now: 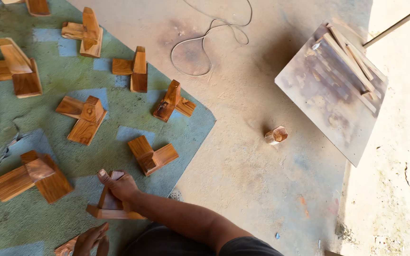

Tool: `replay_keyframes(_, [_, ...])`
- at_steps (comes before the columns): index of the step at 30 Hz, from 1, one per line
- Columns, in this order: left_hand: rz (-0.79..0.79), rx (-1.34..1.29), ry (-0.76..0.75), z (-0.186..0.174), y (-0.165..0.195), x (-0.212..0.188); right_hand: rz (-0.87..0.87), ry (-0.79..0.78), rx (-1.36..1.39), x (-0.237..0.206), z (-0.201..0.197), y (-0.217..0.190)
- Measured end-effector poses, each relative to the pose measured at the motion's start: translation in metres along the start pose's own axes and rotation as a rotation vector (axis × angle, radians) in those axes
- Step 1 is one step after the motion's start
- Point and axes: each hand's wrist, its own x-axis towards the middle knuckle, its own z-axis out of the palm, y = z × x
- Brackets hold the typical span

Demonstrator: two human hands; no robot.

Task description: The person sands multiple small wooden pieces using a sanding block. They pick up each piece, rub the surfaces with the block, and place the pieces back on a green mat. The person repeats this process for several pieces throughout the clip.

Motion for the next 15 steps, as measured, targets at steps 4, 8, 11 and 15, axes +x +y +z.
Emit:
replay_keyframes(4, [-0.041,-0.047,0.080,0.001,0.017,0.013,-0.082,0.074,0.177,-0.004,-0.001,0.000])
replay_keyframes(8, [-0.020,-0.121,0.166,0.012,0.054,-0.003,-0.041,0.107,0.298,0.004,-0.018,0.009])
replay_keyframes(11, [-0.014,-0.115,0.195,0.023,0.081,-0.016,-0.088,0.118,0.076,0.020,-0.044,0.011])
replay_keyframes(15, [-0.148,-0.142,0.187,0.030,0.100,-0.001,-0.106,-0.011,0.238,0.036,-0.069,0.013])
